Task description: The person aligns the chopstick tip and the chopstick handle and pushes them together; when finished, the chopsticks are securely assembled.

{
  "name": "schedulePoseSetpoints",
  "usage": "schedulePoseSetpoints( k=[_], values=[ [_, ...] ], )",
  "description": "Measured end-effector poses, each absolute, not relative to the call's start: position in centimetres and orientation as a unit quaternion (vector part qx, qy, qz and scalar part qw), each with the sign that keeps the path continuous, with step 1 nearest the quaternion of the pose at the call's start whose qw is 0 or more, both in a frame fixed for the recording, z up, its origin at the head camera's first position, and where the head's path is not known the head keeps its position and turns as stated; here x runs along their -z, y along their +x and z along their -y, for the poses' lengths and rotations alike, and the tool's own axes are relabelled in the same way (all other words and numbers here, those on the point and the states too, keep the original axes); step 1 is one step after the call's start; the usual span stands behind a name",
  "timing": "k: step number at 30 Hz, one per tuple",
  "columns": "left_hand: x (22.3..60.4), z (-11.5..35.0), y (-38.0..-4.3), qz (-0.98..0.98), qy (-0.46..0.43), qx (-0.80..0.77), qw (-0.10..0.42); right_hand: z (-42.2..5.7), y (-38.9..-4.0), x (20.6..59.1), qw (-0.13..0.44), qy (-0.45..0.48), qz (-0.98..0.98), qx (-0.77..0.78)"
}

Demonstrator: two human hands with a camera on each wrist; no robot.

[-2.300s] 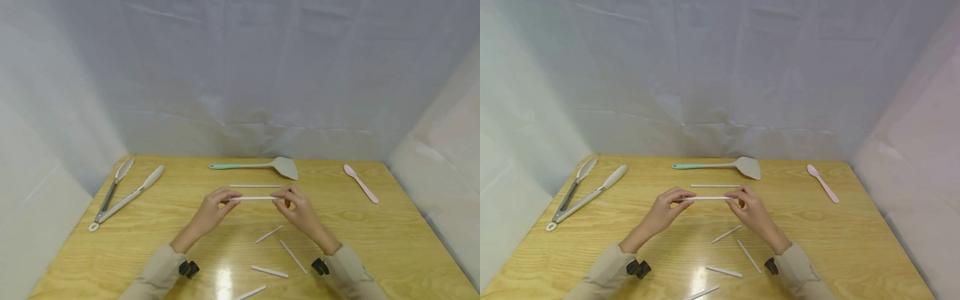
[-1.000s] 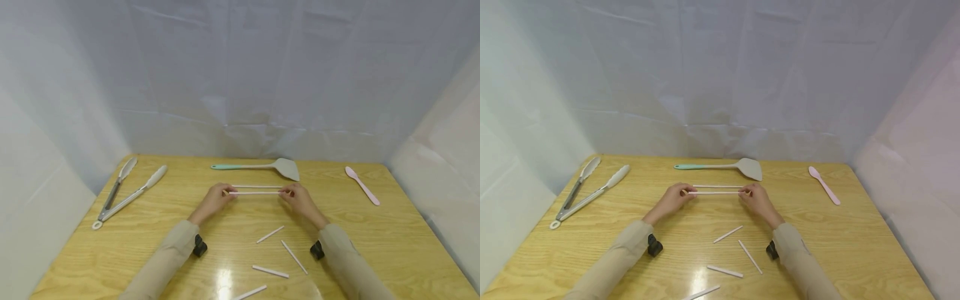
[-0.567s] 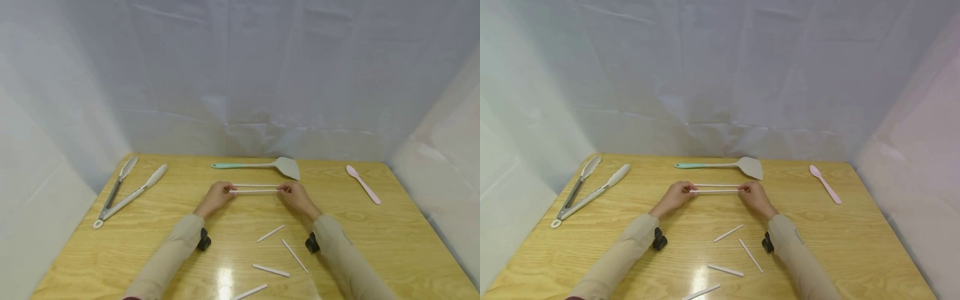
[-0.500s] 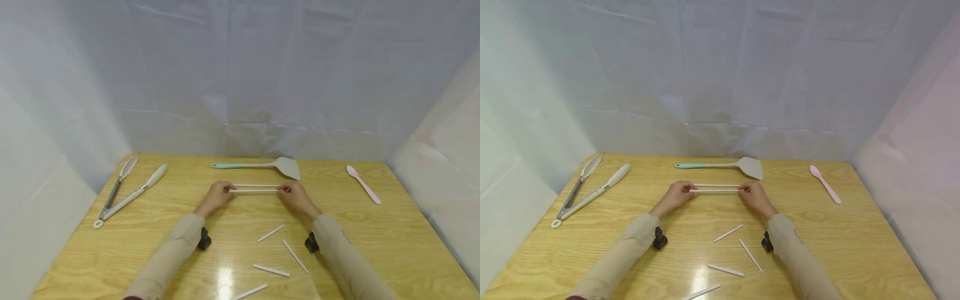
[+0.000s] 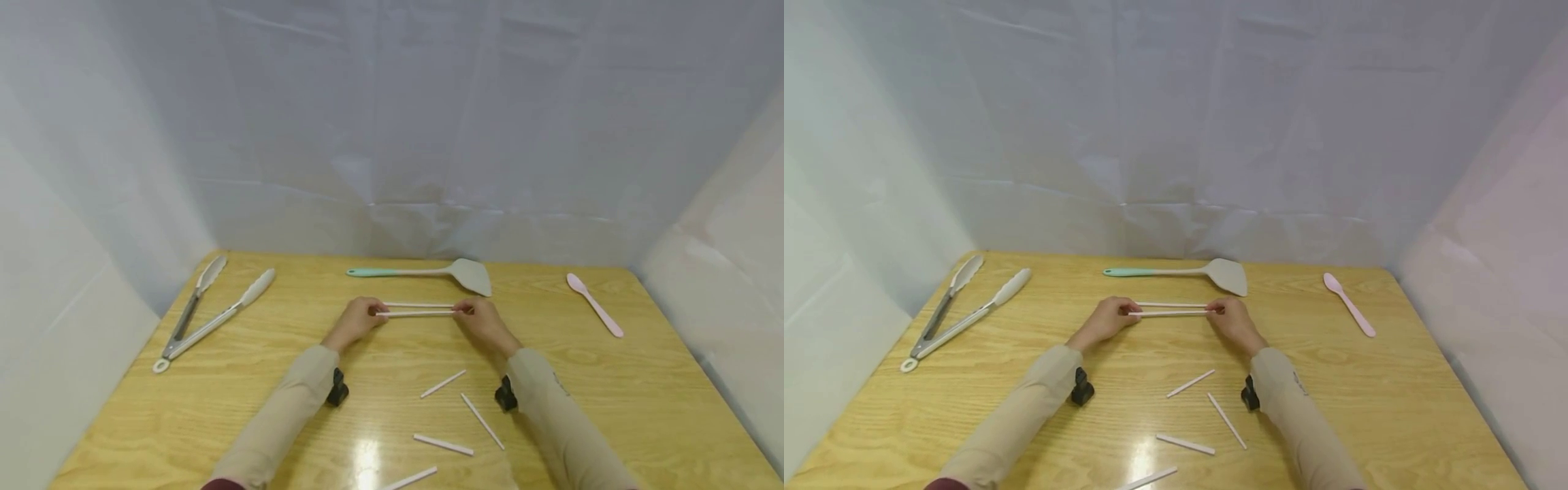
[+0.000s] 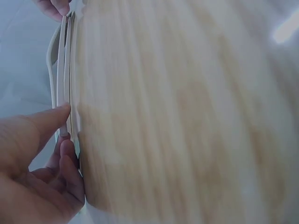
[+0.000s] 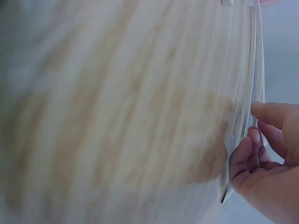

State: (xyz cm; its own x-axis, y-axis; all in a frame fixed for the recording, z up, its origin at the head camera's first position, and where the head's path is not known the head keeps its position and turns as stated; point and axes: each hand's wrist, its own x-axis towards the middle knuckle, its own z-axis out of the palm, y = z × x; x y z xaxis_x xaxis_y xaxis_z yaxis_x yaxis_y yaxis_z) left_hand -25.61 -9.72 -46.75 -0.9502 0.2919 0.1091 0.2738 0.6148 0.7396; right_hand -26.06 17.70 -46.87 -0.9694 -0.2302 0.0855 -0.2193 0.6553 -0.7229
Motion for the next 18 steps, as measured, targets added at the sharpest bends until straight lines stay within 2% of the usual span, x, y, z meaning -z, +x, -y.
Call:
schedulePoseSetpoints(
  k=[8, 18],
  values=[
    [46.92, 9.52, -25.71, -0.913, 0.142, -0.381, 0.033, -17.88, -26.25, 47.33, -0.003, -0.142, -0.907, 0.397],
    [46.87, 9.49, -25.70, -0.916, 0.149, -0.371, 0.028, -18.07, -26.43, 47.44, 0.011, -0.128, -0.909, 0.396]
  ],
)
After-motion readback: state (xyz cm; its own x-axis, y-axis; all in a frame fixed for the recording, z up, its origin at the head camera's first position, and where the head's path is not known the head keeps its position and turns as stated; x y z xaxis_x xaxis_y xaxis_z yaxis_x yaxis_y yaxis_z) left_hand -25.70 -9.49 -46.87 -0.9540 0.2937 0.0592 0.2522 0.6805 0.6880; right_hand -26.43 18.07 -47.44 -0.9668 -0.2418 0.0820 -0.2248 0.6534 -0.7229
